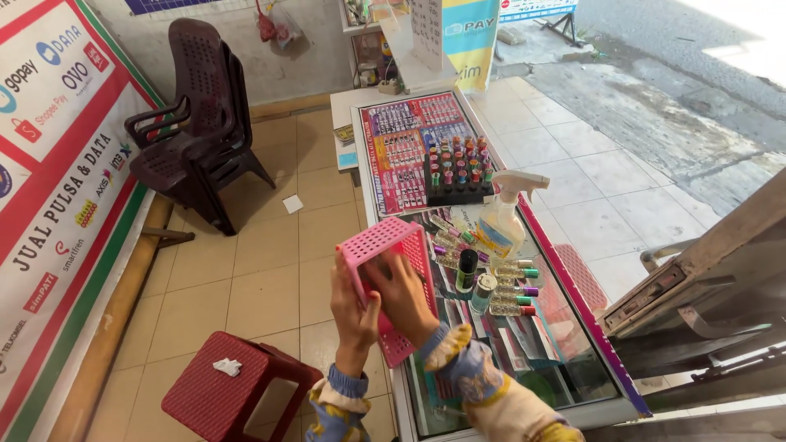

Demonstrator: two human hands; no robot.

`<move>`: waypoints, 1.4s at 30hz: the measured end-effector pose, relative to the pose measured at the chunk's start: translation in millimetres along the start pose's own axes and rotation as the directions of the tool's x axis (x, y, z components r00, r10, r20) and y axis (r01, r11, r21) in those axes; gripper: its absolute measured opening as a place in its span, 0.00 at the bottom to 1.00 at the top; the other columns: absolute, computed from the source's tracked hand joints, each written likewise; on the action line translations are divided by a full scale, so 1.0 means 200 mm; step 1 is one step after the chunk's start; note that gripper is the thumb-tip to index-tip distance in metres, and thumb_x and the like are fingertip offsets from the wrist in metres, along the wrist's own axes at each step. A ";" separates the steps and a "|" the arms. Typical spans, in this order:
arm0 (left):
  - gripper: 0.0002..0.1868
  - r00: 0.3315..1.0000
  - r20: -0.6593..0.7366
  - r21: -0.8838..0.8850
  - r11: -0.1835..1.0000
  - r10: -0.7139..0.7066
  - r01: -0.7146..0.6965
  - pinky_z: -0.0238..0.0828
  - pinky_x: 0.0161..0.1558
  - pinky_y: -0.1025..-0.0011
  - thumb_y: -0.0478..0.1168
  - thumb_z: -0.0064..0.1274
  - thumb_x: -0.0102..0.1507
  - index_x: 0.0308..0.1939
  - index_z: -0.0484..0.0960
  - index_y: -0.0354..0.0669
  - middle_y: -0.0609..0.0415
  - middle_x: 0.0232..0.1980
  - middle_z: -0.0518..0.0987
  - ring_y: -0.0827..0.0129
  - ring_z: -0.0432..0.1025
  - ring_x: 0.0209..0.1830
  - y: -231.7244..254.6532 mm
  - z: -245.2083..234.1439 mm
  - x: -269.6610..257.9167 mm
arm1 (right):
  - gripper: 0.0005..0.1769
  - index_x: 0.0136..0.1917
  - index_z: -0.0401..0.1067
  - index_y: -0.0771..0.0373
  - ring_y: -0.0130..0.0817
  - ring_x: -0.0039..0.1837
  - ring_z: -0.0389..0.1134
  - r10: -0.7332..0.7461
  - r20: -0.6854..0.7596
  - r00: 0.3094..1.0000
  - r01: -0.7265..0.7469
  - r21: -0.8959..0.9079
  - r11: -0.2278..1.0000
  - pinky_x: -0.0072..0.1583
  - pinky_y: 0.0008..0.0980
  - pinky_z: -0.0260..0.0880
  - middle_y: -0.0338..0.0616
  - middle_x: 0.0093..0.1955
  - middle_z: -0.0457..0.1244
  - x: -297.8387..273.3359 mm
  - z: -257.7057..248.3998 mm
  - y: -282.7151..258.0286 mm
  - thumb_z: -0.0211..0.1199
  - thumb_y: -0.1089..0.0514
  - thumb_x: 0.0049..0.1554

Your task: Cleaning a glass display case and organizing small bottles.

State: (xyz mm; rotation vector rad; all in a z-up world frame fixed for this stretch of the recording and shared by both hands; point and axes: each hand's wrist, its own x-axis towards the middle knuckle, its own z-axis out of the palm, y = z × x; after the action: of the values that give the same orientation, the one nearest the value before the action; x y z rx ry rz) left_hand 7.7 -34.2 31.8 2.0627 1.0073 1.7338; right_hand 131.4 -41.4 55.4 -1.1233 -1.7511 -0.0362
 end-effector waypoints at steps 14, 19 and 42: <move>0.51 0.992 -0.090 -0.105 0.991 -0.090 0.080 0.62 0.72 0.53 0.71 0.39 0.70 0.83 0.44 0.40 0.33 0.81 0.57 0.42 0.60 0.78 -0.10 -0.05 -0.02 | 0.27 0.63 0.73 0.59 0.49 0.50 0.71 0.159 0.137 0.978 -0.173 0.093 0.981 0.47 0.42 0.74 0.52 0.55 0.62 -0.07 -0.11 -0.08 0.68 0.59 0.49; 0.51 0.991 -0.085 -0.047 0.994 -0.104 0.101 0.68 0.69 0.58 0.73 0.38 0.69 0.83 0.48 0.42 0.35 0.80 0.62 0.45 0.67 0.75 -0.01 -0.04 -0.01 | 0.27 0.65 0.70 0.62 0.49 0.49 0.72 0.071 -0.086 0.994 -0.080 -0.103 0.991 0.44 0.41 0.73 0.52 0.57 0.62 0.09 -0.02 -0.10 0.69 0.56 0.52; 0.50 1.000 -0.030 -0.112 0.994 0.004 -0.008 0.63 0.74 0.53 0.68 0.47 0.68 0.82 0.50 0.37 0.34 0.80 0.60 0.43 0.63 0.77 -0.15 -0.03 -0.06 | 0.21 0.58 0.73 0.62 0.46 0.53 0.68 0.106 0.399 0.911 -0.013 -0.230 0.973 0.47 0.44 0.72 0.46 0.54 0.60 -0.51 0.11 -0.04 0.65 0.58 0.50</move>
State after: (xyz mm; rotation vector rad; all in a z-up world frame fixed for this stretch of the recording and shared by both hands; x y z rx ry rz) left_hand -9.3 -22.7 5.8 1.9783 0.8907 1.7860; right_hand 116.0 -102.4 -27.4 -1.4268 -2.1221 0.0452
